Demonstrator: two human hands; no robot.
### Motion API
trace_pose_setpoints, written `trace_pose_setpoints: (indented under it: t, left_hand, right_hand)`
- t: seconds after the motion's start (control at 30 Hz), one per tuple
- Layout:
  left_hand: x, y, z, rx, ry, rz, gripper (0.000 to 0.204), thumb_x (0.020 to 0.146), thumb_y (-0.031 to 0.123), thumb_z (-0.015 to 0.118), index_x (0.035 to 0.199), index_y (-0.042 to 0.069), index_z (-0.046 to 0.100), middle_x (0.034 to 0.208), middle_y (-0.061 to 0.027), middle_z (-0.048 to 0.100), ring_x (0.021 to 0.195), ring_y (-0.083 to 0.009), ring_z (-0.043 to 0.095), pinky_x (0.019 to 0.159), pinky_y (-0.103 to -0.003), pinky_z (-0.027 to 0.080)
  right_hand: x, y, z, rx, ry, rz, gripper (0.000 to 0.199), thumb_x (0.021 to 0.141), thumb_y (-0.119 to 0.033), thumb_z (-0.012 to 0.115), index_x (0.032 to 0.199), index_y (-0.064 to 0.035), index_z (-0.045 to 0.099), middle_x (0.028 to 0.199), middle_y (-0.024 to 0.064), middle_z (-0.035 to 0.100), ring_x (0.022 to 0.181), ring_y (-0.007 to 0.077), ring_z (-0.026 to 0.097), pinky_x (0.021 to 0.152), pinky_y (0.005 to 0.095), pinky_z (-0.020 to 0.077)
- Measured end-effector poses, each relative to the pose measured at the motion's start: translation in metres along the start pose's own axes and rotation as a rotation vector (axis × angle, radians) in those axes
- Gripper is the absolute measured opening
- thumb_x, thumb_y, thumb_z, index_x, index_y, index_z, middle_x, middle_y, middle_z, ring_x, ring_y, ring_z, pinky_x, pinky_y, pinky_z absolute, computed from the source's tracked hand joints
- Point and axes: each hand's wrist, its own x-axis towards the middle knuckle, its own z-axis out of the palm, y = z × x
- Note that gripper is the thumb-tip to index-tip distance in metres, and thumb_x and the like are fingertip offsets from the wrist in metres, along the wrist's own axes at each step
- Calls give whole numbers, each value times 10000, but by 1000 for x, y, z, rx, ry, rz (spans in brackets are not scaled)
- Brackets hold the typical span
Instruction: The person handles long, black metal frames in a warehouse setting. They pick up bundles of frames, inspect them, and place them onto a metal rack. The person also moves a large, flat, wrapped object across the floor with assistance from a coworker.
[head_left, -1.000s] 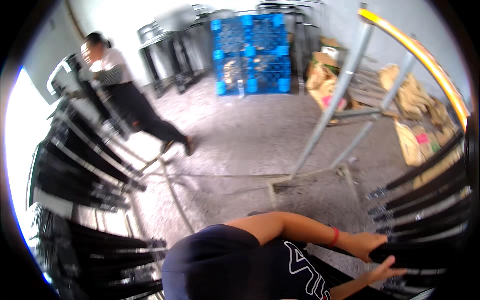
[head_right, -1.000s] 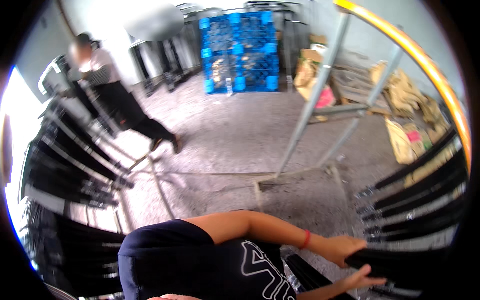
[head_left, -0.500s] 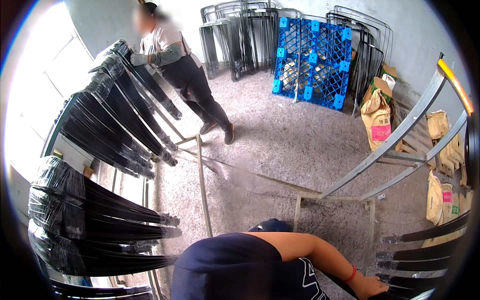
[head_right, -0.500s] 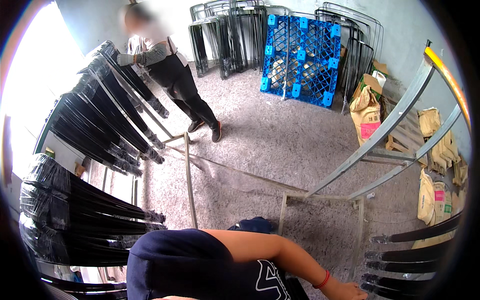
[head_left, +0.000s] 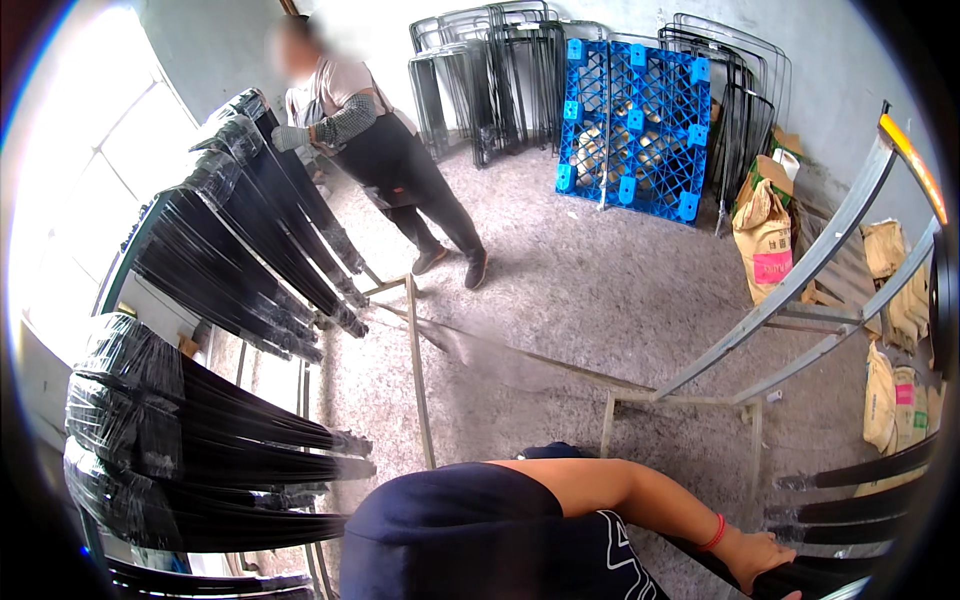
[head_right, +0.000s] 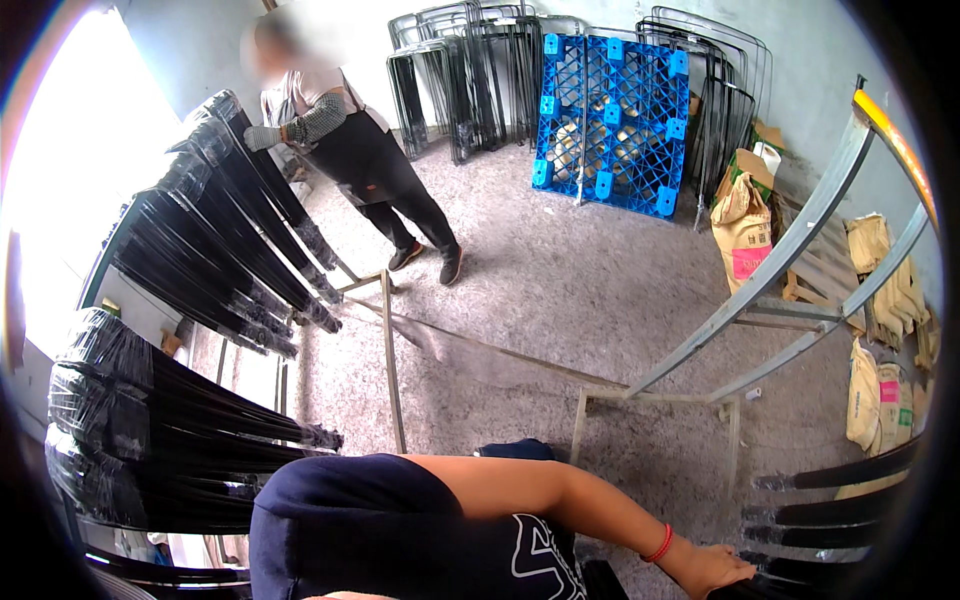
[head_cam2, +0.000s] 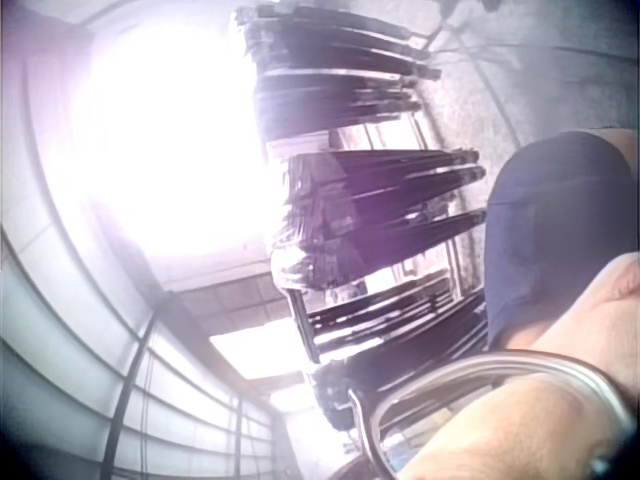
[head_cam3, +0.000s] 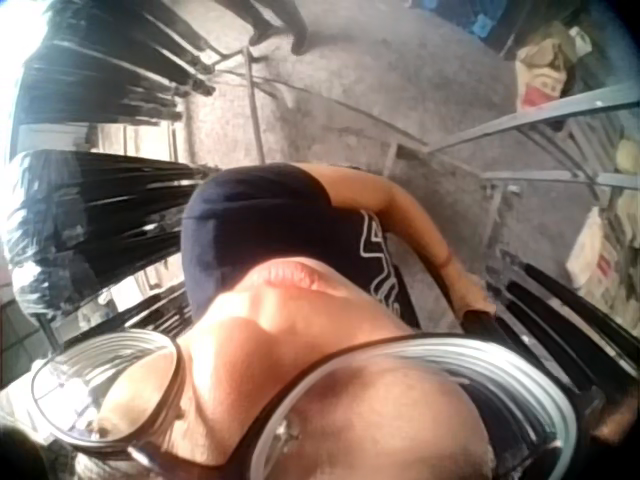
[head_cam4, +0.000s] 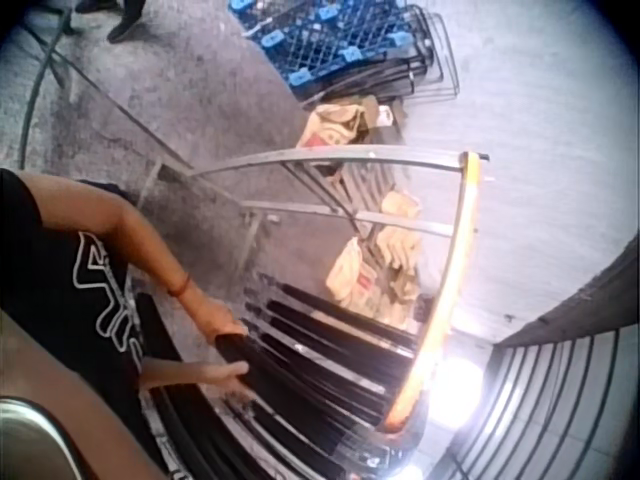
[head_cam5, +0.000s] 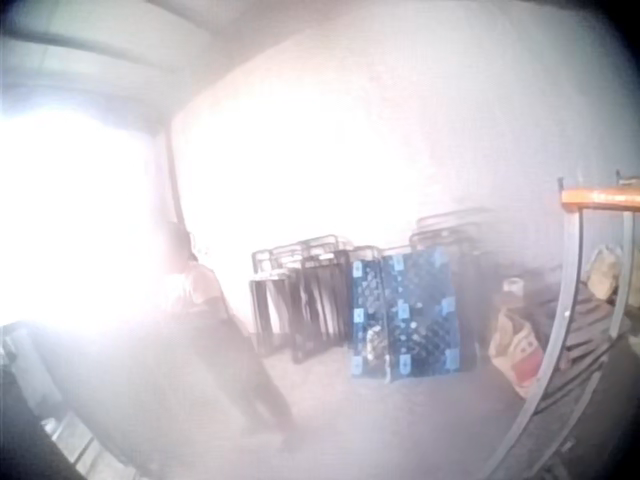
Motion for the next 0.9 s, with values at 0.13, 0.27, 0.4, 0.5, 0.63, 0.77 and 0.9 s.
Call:
trace_pose_setpoints:
  t: [0.13, 0.27, 0.4, 0.5, 0.63, 0.77, 0.9]
  left_hand:
    - [4, -10, 3, -45, 87, 168, 486, 623, 347, 705, 927, 60, 457, 844, -200, 548, 786, -381, 535, 654, -466, 422]
    - [2, -11, 7, -25, 60, 172, 516, 620, 341, 710, 955, 46, 452, 863, -196, 542, 807, -376, 532, 678, -457, 420]
    - [3, -9, 1, -36, 105, 281, 515, 624, 317, 717, 952, 27, 447, 855, -196, 535, 796, -377, 528, 672, -452, 420]
    - [4, -11, 5, -37, 126, 321, 517, 629, 302, 719, 959, 15, 444, 847, -194, 532, 780, -375, 526, 664, -446, 419]
    - [3, -15, 12, -33, 95, 282, 536, 641, 304, 715, 988, -2, 445, 844, -194, 533, 766, -377, 522, 661, -437, 417]
    - [11, -11, 9, -104, -55, 246, 533, 660, 305, 702, 1008, -14, 455, 874, -202, 528, 805, -374, 511, 691, -432, 410]
    - [9, -13, 11, -135, 33, 295, 528, 665, 300, 697, 1034, 2, 464, 932, -212, 522, 866, -363, 502, 731, -432, 399]
  right_hand:
    - [-2, -6, 4, 30, -22, -17, 887, 740, -605, 465, 1350, -66, 112, 1344, 226, 72, 1225, 356, 135, 947, 511, 194]
    - [-5, -7, 2, 45, -27, -31, 881, 743, -584, 479, 1343, -52, 117, 1327, 228, 105, 1204, 349, 172, 935, 494, 220]
    - [-5, -9, 4, 64, -43, -41, 874, 746, -563, 493, 1337, -37, 122, 1309, 230, 138, 1184, 342, 209, 924, 477, 246]
    - [-6, -12, 4, 80, -46, -44, 870, 748, -547, 504, 1332, -25, 125, 1296, 232, 163, 1169, 337, 236, 915, 465, 265]
    - [-1, -20, -2, 81, -64, -52, 864, 751, -526, 519, 1325, -11, 130, 1279, 233, 196, 1148, 330, 273, 904, 448, 292]
    - [-8, -16, 4, 121, -63, -51, 859, 753, -505, 533, 1319, 4, 135, 1261, 235, 229, 1128, 323, 310, 892, 431, 318]
    - [-9, -20, 5, 147, -83, -57, 853, 756, -483, 547, 1312, 19, 140, 1244, 237, 262, 1108, 316, 346, 881, 414, 344]
